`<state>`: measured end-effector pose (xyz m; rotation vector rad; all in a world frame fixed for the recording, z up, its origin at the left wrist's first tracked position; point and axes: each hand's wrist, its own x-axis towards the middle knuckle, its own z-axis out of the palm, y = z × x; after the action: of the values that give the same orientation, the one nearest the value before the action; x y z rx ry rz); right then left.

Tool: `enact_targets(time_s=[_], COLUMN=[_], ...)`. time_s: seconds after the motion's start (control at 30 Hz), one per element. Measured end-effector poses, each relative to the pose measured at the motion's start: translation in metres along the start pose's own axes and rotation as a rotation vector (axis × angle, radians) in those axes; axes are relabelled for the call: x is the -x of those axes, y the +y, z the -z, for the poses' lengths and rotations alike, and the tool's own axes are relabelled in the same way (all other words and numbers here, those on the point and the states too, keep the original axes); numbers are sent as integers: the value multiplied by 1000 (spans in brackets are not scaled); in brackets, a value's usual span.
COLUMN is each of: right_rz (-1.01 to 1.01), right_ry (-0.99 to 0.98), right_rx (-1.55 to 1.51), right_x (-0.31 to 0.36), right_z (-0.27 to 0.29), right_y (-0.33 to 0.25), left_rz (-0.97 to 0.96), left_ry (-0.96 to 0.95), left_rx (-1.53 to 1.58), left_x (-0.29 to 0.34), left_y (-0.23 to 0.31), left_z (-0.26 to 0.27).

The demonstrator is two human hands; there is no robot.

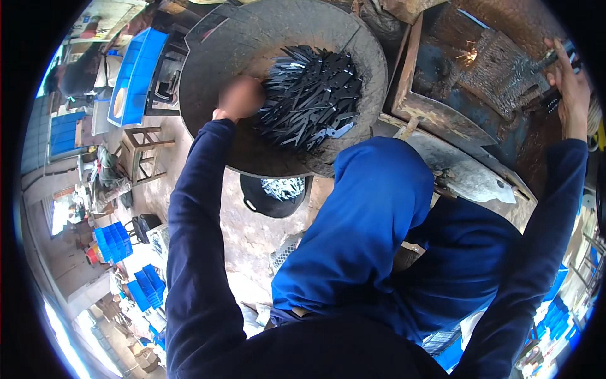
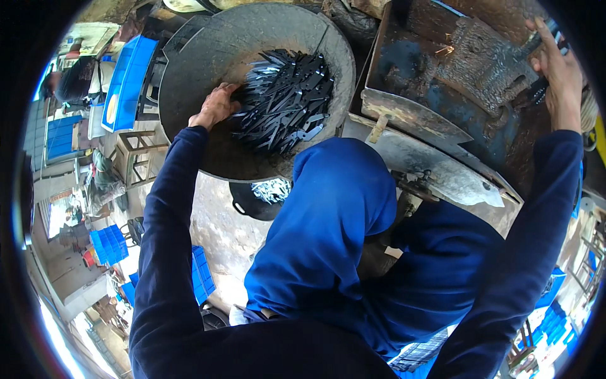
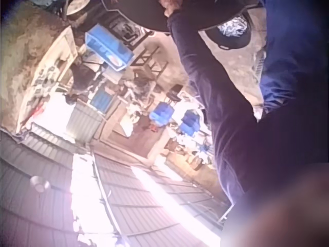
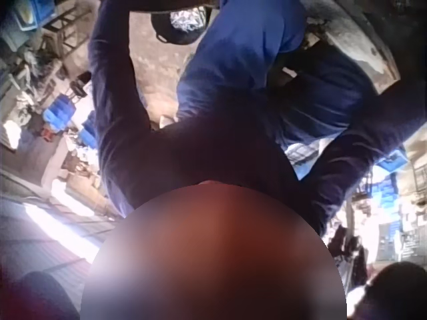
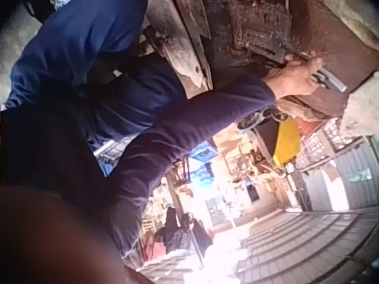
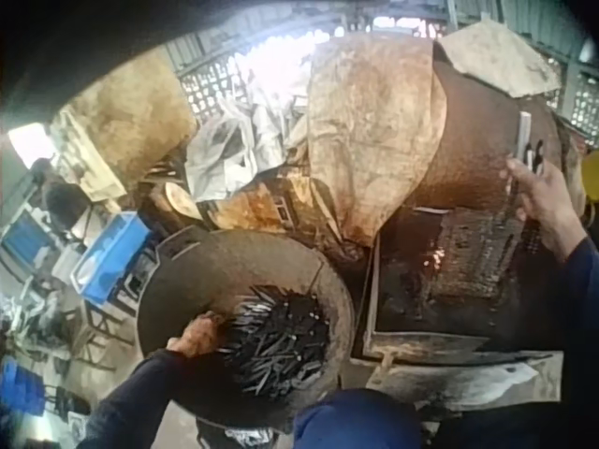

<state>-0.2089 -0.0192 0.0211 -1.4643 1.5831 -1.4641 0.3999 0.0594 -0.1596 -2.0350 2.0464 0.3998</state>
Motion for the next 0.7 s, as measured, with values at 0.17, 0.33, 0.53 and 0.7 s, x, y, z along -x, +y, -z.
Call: enact_targets(time_s=[0.17,0.33,0.53,0.7], right_rz=[-17,-34,-32,-34], right_ry=[0,-23,4,23], right_rx=[27,56,64,71], right_x=[-3,-10,-11,-13], right_z=[6,14,17,18], right_y=[10,20,25,30], left_rz=[-79,-79,-46,-65], left_ry=[-67,-75,-49,-6], left_rx=[46,-76,-183,-155], left_x=[-10,-11,-22,-19], left_y=[0,5,6,1], left_z=[-4,-7,-21,-25])
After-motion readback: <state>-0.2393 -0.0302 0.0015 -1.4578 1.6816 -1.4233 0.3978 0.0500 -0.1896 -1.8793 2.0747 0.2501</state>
